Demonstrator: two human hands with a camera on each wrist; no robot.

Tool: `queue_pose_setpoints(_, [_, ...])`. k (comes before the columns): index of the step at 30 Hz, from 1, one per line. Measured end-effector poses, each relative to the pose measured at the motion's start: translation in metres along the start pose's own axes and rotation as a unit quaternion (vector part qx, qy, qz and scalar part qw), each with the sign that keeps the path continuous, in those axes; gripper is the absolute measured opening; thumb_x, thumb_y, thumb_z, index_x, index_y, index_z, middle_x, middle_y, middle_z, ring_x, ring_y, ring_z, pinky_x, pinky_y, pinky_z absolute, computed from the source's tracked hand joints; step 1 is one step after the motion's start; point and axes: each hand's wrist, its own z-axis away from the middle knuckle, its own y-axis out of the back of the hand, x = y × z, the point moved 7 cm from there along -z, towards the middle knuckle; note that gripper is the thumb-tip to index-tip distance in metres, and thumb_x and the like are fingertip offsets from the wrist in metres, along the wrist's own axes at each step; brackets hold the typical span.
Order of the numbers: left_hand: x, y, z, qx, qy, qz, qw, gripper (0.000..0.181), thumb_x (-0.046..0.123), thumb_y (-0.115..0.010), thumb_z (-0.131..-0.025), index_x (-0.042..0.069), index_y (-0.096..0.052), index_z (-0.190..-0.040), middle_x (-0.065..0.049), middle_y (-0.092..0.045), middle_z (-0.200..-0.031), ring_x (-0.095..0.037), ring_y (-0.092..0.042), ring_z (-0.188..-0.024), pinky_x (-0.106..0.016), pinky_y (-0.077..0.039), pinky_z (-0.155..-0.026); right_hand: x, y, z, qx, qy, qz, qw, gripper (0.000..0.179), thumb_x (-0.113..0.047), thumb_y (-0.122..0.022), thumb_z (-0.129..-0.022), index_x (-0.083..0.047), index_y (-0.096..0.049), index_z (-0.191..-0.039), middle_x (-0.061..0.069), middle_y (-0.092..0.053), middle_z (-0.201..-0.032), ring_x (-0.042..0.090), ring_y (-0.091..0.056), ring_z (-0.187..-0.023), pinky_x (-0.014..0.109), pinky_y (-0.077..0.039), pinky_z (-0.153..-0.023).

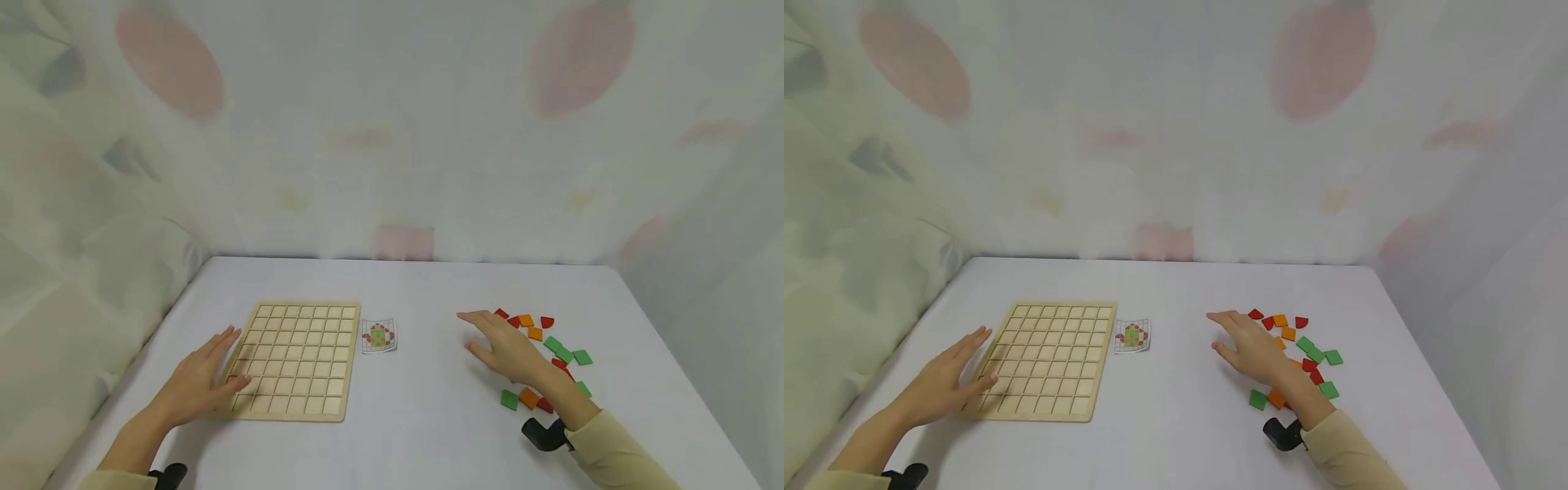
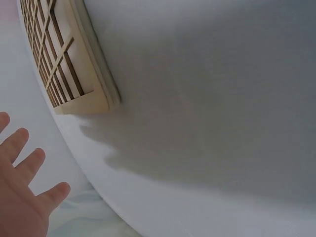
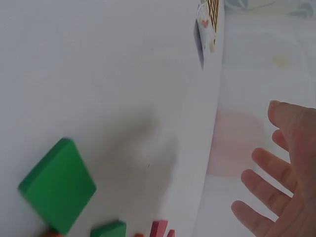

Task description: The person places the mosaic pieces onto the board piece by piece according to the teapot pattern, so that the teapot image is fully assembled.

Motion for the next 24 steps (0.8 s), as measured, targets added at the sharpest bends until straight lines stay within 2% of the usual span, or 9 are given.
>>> queue_pose_setpoints(5, [-0.004,-0.005,0.004,-0.01,0.007,0.0,0.9999,0.084,0.047,-0.061,-0.084,0.016,-0.018,-0.148,-0.014,-0.023,-0.151,-0.048,-0.03,-0.128,-0.065,-0.027,-0.093,-0.012,-0.012,-0.006,-0.002,0.006,-0.012,0.9999,0.054,-0.024,-0.069,-0.083,-0.017,-0.049,-0.132,0.001,-0.055,-0.127,0.021,-0.054,-0.113,0.039,-0.051,-0.087])
queue_pose_setpoints(10, [-0.005,-0.012,0.006,-0.032,0.013,0.005,0.9994,0.087,0.051,-0.061,-0.082,0.007,-0.022,-0.146,-0.017,-0.026,-0.149,-0.048,-0.03,-0.128,-0.063,-0.027,-0.095,-0.028,-0.032,-0.016,-0.031,0.023,-0.017,0.9991,0.052,-0.027,-0.066,-0.085,-0.017,-0.049,-0.133,0.0,-0.053,-0.13,0.02,-0.052,-0.116,0.038,-0.048,-0.091])
queue_pose_setpoints(14, [-0.005,-0.014,0.007,-0.035,0.009,-0.003,0.9993,0.089,0.053,-0.061,-0.081,0.002,-0.024,-0.145,-0.019,-0.03,-0.147,-0.048,-0.031,-0.127,-0.061,-0.028,-0.096,-0.041,-0.047,-0.024,-0.05,0.04,-0.016,0.9978,0.051,-0.029,-0.065,-0.086,-0.015,-0.05,-0.133,0.0,-0.052,-0.132,0.019,-0.05,-0.12,0.037,-0.046,-0.095])
queue_pose_setpoints(24, [-0.005,-0.023,0.014,-0.038,0.012,-0.004,0.9992,0.092,0.06,-0.066,-0.072,0.005,-0.036,-0.14,-0.017,-0.034,-0.146,-0.047,-0.035,-0.126,-0.061,-0.031,-0.094,-0.067,-0.066,-0.045,-0.079,0.076,-0.021,0.9938,0.051,-0.031,-0.06,-0.089,-0.01,-0.048,-0.134,0.004,-0.047,-0.137,0.021,-0.045,-0.126,0.038,-0.041,-0.1])
